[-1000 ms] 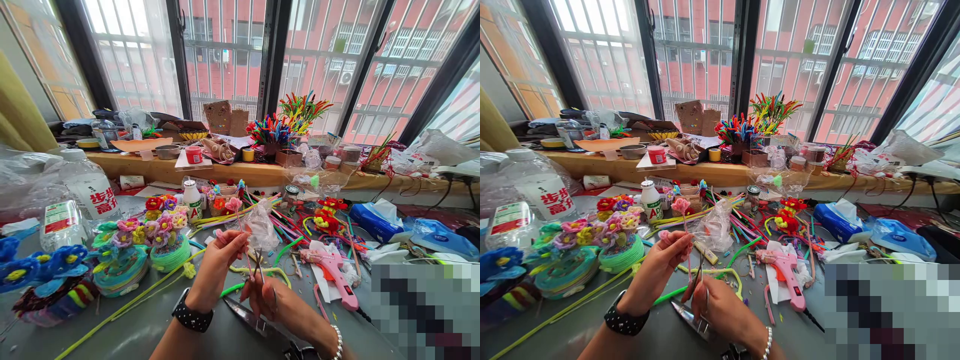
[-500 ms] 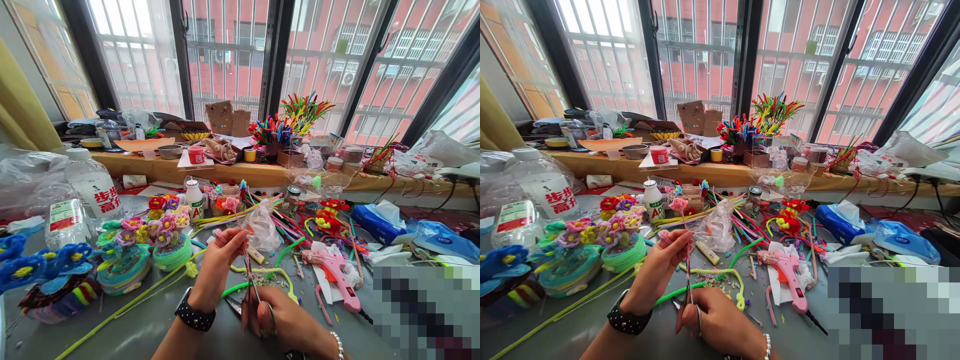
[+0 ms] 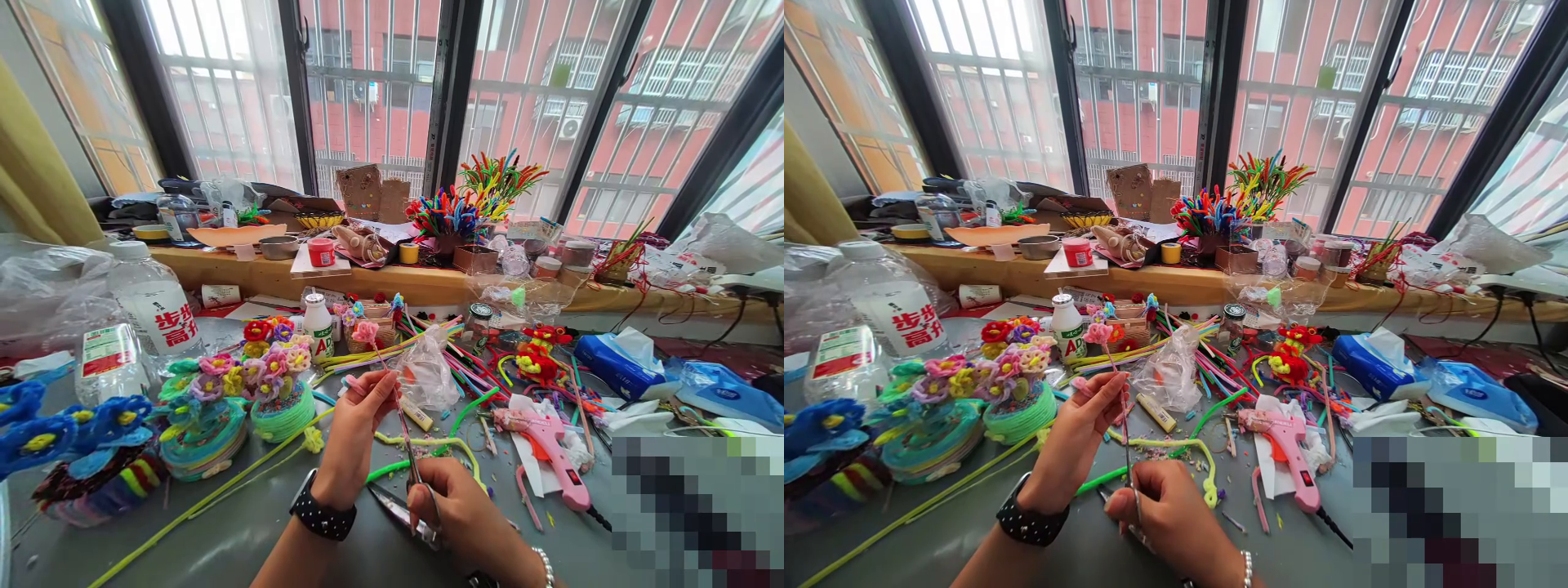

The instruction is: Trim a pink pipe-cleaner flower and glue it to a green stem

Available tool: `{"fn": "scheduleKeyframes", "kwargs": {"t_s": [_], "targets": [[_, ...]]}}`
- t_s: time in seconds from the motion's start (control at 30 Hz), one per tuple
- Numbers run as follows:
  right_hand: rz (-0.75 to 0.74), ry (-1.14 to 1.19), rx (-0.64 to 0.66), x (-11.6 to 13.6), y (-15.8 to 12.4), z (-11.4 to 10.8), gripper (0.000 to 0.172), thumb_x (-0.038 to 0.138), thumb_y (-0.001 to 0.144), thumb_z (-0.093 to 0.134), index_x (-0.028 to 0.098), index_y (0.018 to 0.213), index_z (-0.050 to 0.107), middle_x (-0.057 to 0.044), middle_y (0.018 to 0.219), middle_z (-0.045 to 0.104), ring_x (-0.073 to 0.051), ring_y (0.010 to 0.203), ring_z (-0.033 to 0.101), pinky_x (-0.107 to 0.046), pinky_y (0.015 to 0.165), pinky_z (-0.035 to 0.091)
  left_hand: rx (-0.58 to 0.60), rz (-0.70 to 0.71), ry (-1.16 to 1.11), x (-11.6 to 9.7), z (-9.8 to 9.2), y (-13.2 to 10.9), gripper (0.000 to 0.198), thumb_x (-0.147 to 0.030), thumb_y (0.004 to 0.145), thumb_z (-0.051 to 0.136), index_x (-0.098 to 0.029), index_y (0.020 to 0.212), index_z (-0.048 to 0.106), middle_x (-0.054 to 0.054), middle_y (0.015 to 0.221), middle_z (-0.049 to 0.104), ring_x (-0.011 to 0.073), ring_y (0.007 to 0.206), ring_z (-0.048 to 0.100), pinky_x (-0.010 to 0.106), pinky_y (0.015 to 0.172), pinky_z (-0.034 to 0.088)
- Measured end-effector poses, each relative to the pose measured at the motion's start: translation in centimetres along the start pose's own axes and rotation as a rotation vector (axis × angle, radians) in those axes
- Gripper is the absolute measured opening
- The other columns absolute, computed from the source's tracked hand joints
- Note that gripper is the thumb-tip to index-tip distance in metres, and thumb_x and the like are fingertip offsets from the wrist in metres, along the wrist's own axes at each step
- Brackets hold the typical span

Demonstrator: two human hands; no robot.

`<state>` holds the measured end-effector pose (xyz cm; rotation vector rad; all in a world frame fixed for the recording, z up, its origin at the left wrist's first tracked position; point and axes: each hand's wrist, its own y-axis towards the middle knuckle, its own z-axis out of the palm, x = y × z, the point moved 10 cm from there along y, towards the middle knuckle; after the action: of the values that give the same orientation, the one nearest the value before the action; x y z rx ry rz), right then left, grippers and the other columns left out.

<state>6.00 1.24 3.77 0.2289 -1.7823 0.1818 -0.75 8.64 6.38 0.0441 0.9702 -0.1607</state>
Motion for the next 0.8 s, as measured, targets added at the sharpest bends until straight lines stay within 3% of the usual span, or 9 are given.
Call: {"fn": "scheduleKeyframes", "kwargs": {"t_s": [0.37, 0.57, 0.8], "targets": [[0.023, -0.006, -0.053, -0.2, 0.2, -0.6, 0.060, 0.076, 0.052, 0.041, 0.017, 0.045, 0.033, 0.005, 0.044, 0.032, -0.007, 0.044, 0.027, -0.020, 0.040, 0.019, -0.044, 0.051, -0.048, -0.7, -0.6, 0.1, 0.014, -0.019, 0.056, 0.069, -0.013, 0.067, 0.062, -0.003, 0.060, 0.059, 0.0051, 0.057, 0.054, 0.013, 0.056, 0.044], [-0.056, 0.005, -0.040, 0.8, -0.2, -1.0, 0.067, 0.077, 0.062, 0.023, 0.014, 0.052, 0.045, 0.005, 0.047, 0.029, -0.007, 0.044, 0.026, -0.020, 0.041, 0.020, -0.094, 0.070, -0.088, -1.1, -1.0, 0.0, 0.018, -0.019, 0.051, 0.072, -0.013, 0.066, 0.062, -0.004, 0.059, 0.058, 0.0052, 0.054, 0.053, 0.013, 0.053, 0.044], [-0.072, -0.150, 0.052, 0.9, -0.1, -0.2, 0.069, 0.078, 0.061, 0.021, 0.014, 0.055, 0.047, 0.001, 0.051, 0.041, -0.010, 0.048, 0.037, -0.021, 0.044, 0.026, 0.010, 0.011, 0.005, -0.4, 0.3, -0.2, 0.014, -0.019, 0.057, 0.069, -0.013, 0.067, 0.062, -0.003, 0.060, 0.058, 0.0057, 0.054, 0.052, 0.015, 0.054, 0.043]]}}
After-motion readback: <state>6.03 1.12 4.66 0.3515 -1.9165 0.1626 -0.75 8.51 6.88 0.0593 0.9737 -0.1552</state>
